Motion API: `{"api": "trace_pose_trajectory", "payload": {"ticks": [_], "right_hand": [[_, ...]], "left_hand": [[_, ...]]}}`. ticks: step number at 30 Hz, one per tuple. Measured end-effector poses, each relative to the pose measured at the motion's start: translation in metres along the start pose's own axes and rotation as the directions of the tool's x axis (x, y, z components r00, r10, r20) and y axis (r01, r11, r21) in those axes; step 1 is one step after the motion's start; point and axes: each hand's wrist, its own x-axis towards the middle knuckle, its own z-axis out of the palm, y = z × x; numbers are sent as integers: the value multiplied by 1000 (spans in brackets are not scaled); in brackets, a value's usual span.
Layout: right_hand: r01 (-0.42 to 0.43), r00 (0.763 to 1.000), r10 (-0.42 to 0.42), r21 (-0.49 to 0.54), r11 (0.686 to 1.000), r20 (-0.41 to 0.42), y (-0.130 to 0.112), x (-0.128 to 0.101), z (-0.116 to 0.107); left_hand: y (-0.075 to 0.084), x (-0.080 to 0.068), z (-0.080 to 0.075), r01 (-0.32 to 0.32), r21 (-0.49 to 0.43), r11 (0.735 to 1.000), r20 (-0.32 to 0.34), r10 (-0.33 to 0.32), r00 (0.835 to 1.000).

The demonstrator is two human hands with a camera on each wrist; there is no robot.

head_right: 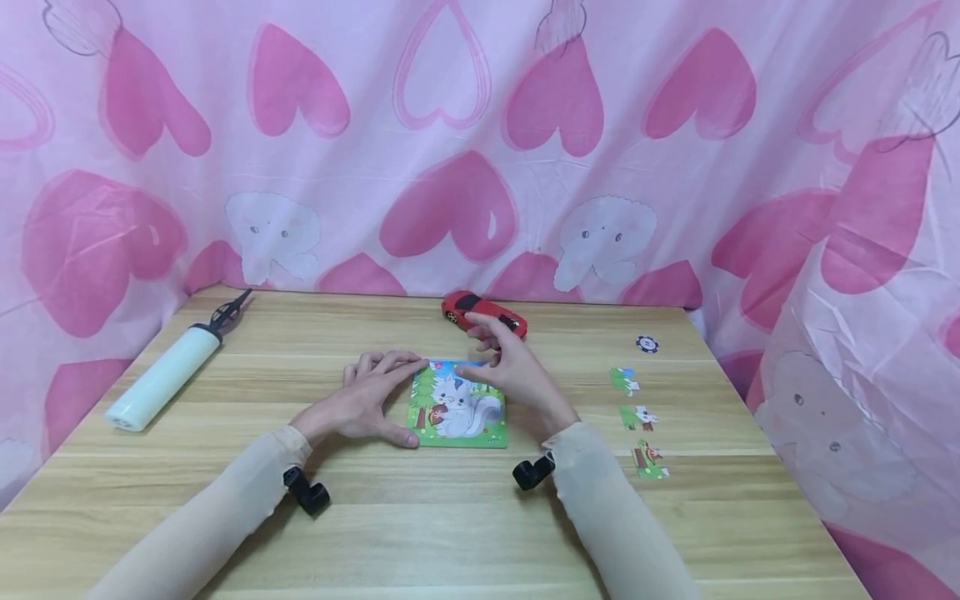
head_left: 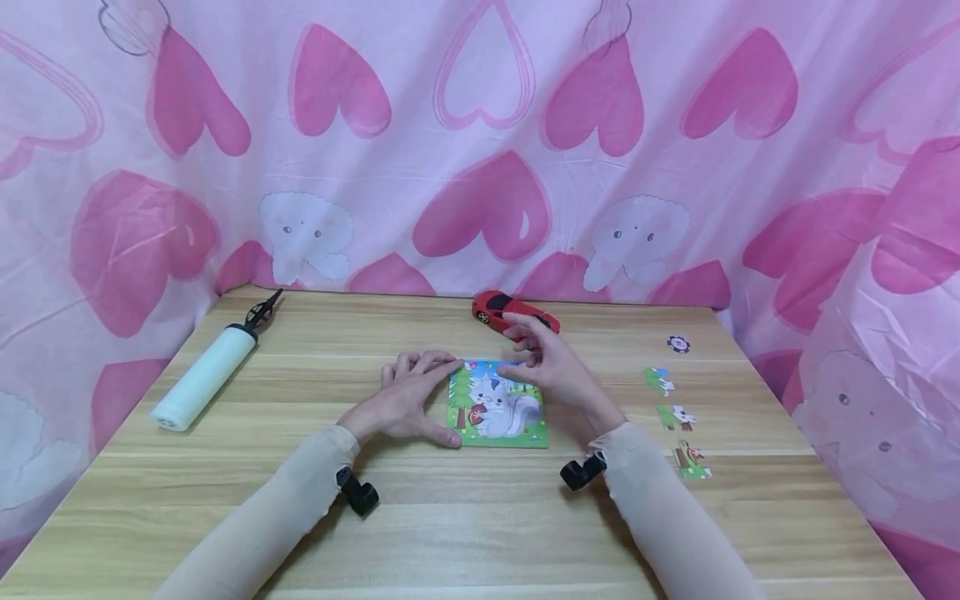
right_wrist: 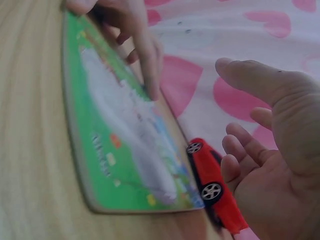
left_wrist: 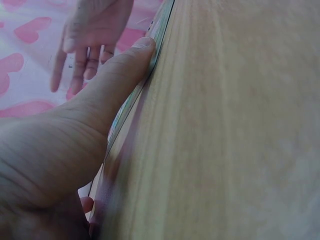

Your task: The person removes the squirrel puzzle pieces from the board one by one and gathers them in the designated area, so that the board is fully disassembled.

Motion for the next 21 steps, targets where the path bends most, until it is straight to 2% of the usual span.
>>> {"api": "trace_pose_trajectory", "payload": {"ticks": [8,21], "right_hand": [[-60,997,62,-49,997,54,11,-2,10],[-92,989,105,-128,988,100,19,-1,20]], "left_hand": [[1,0,0,11,-4,1000,-1,-11,1000],[1,0,0,3,-4,1000,-10,-3,1000]]}}
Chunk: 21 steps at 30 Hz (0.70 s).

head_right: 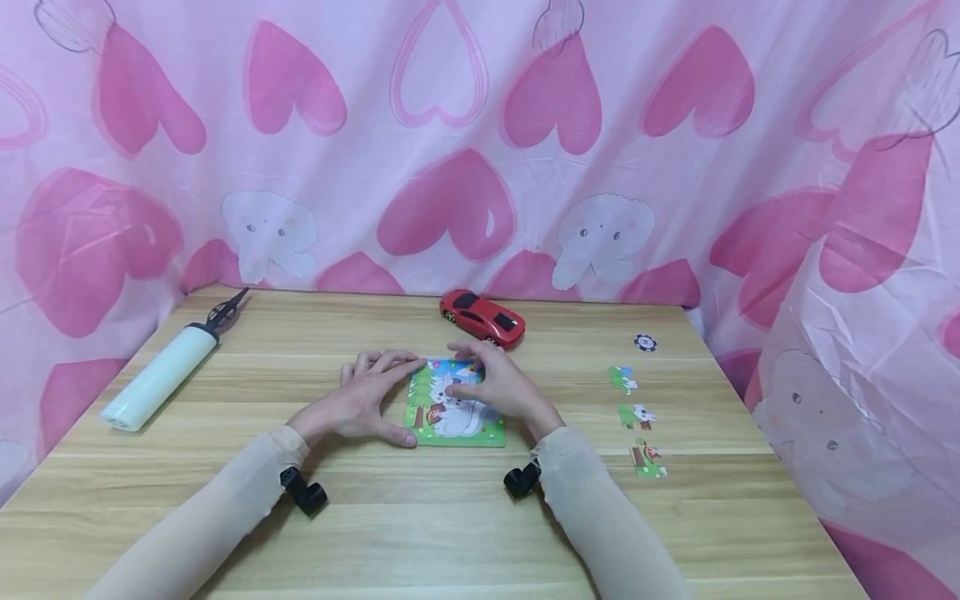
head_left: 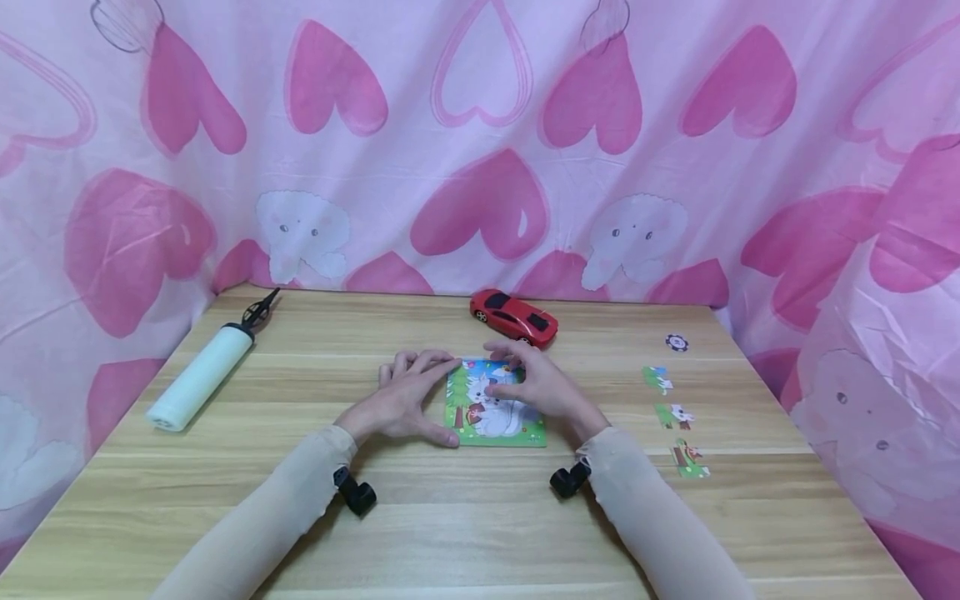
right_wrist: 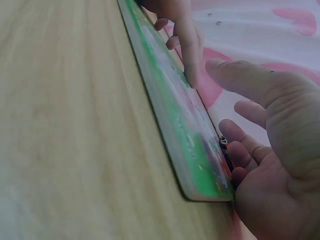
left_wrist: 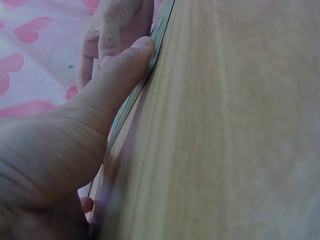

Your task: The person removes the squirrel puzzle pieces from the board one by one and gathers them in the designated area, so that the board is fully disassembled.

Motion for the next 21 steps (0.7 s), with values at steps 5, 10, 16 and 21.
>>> {"api": "trace_pose_trajectory", "payload": {"ticks": [5,10,16,21], "right_hand": [[0,1000,0,-25,1000,10,3,2,2],[-18,1000,19,-74,997,12,0,1,4],[-62,998,65,-145,987,18,-3,0,5],[-63,997,68,-160,985,27,-3,1,4]], "left_hand": [[1,0,-1,0,-4,1000,1,0,1000],[1,0,-1,5,-2,1000,5,-5,1000],[2,0,-1,9,-2,1000,9,-9,1000],[2,0,-1,5,1,1000,2,-5,1000]]}}
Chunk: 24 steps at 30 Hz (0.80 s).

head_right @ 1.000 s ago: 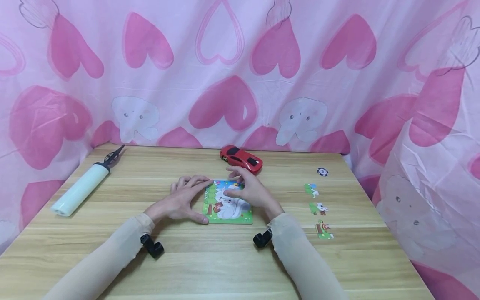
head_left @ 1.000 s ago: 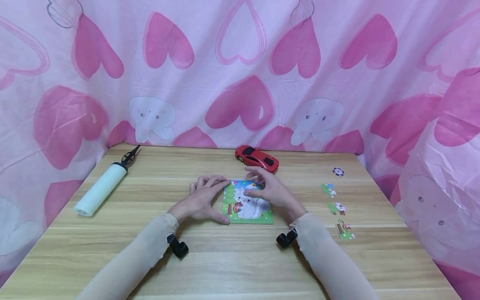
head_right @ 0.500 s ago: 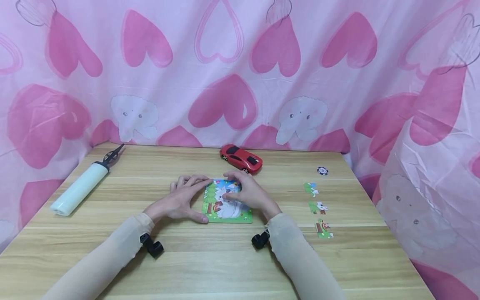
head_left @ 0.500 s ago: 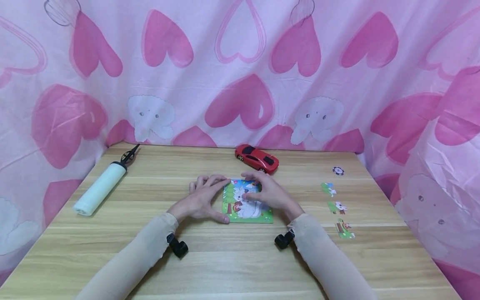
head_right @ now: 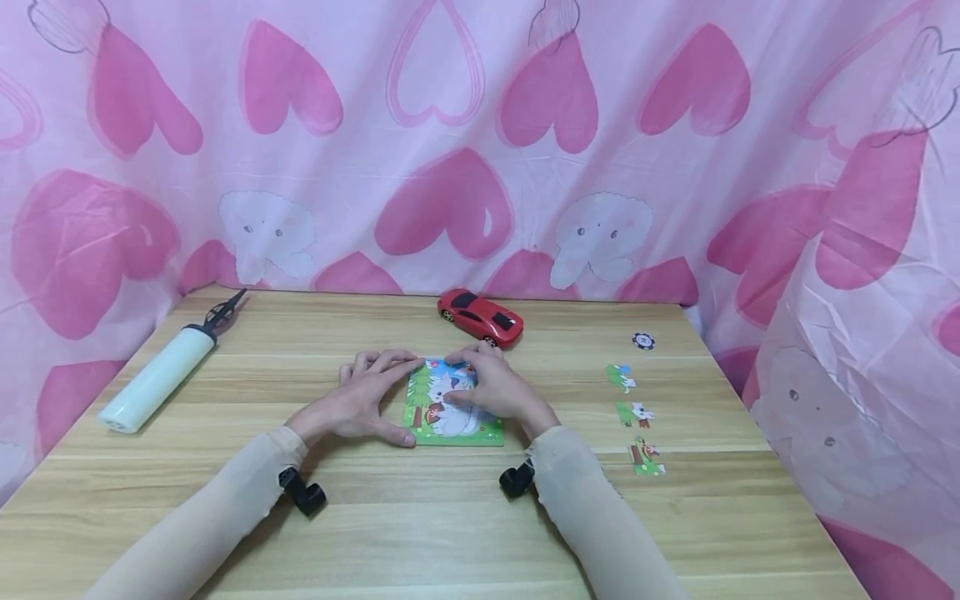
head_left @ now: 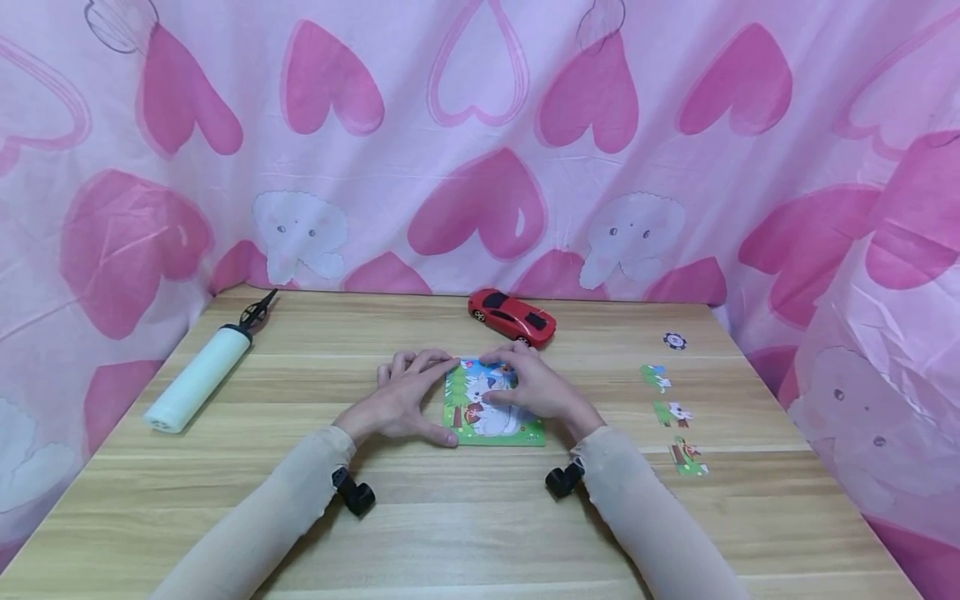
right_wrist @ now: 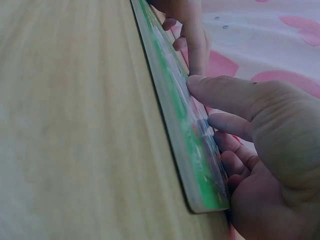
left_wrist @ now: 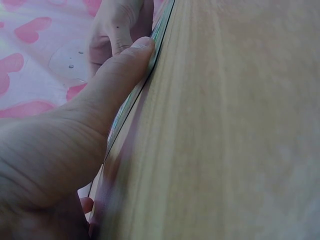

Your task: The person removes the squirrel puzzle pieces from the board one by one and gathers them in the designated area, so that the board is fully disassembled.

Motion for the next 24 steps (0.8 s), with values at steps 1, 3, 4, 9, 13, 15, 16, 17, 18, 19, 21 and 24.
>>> {"api": "trace_pose_trajectory", "payload": {"ticks": [1,3,4,9,13,15,16,17,18,19,21,24], "right_hand": [[0,1000,0,0,1000,3,0,0,0],[-2,1000,2,4,1000,11,0,0,-1],[-4,1000,4,7,1000,15,0,0,-1],[10,999,-10,-7,1000,35,-2,-1,-2],[27,999,-25,-25,999,44,-5,-2,-2],[26,999,-25,-24,999,45,-6,-3,-1],[23,999,-22,-21,1000,46,-6,-3,-2],[20,999,-19,-19,1000,48,-7,-3,-2],[19,999,-18,-17,1000,51,-7,-3,-2],[18,998,-17,-15,1000,55,-7,-3,-2],[18,998,-17,-12,1000,65,-8,-2,-3],[26,997,-25,-18,1000,75,-7,-2,-2]], "left_hand": [[-1,0,0,-1,2,1000,-2,1,1000],[-1,0,1,-2,5,1000,-3,2,1000],[-1,0,1,-1,6,1000,-3,1,1000],[0,1,0,2,6,1000,5,-2,1000],[-2,1,1,3,7,1000,5,-3,1000],[-2,1,1,4,7,1000,6,-4,1000],[-2,1,1,4,6,1000,5,-4,1000],[-2,1,1,4,5,1000,3,-4,1000],[-2,2,1,4,6,1000,3,-4,1000],[-2,2,1,3,7,1000,2,-3,1000],[-2,2,2,2,7,1000,-1,-2,1000],[-2,2,2,-1,9,1000,-4,1,1000]]}}
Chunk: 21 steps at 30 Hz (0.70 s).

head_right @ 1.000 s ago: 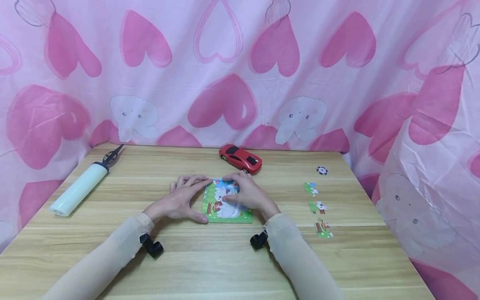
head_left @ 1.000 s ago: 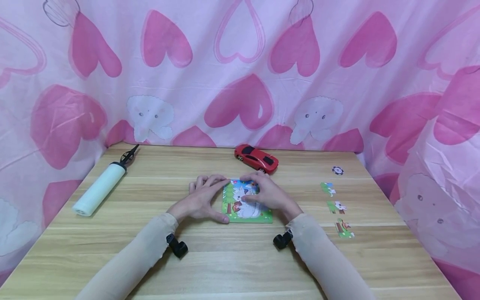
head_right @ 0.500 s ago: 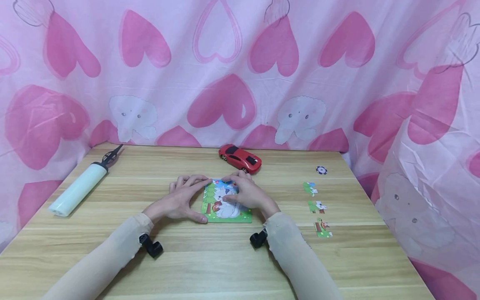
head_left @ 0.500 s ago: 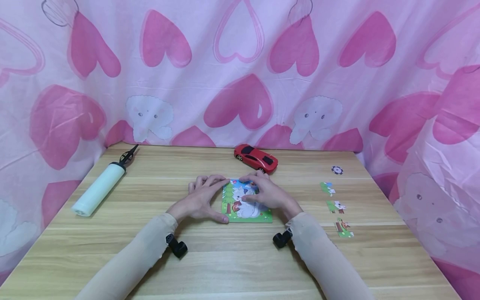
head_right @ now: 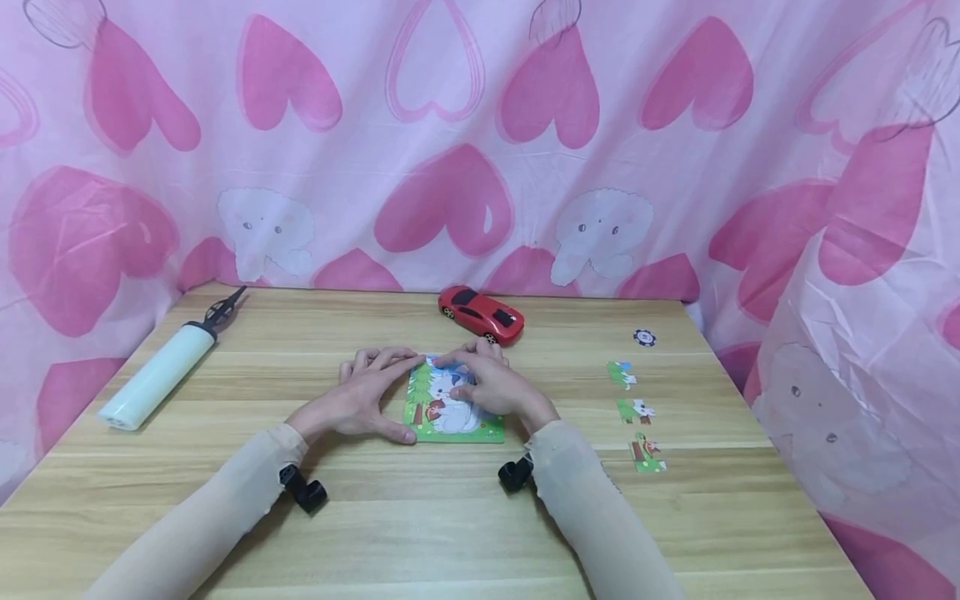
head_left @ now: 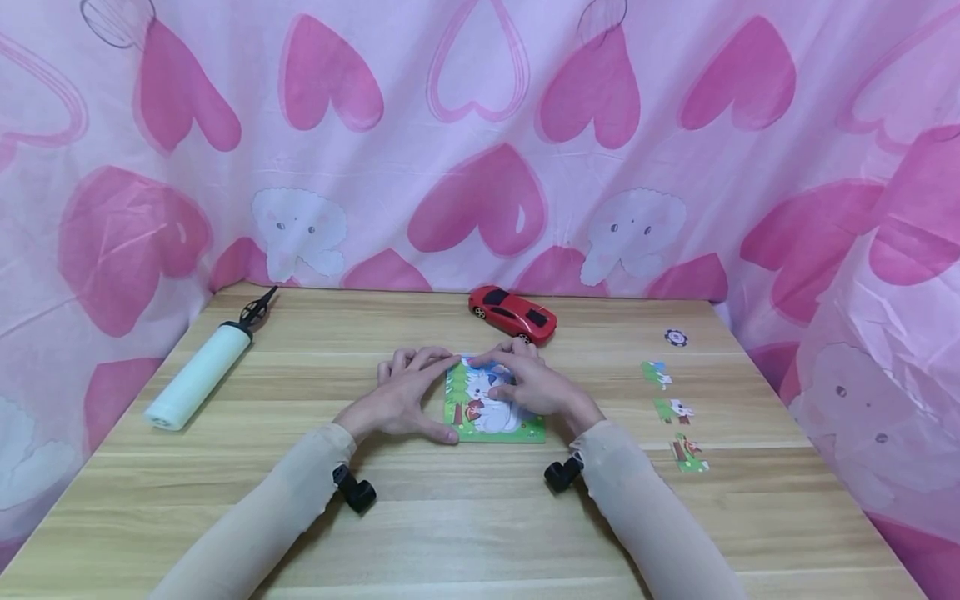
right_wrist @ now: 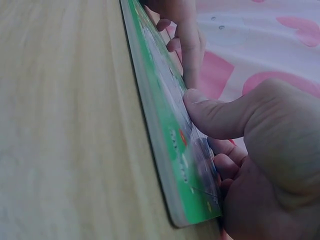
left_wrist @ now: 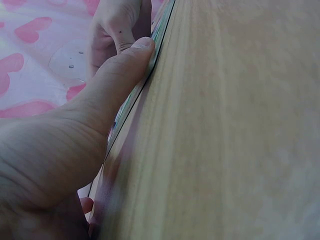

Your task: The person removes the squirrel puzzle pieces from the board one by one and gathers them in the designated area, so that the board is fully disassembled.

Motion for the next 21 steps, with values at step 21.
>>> {"api": "trace_pose_trajectory", "payload": {"ticks": [21], "right_hand": [[-4,1000,3,-32,999,-26,-1,0,3]], "left_hand": [[2,0,0,3,-7,1000,2,-3,1000]]}}
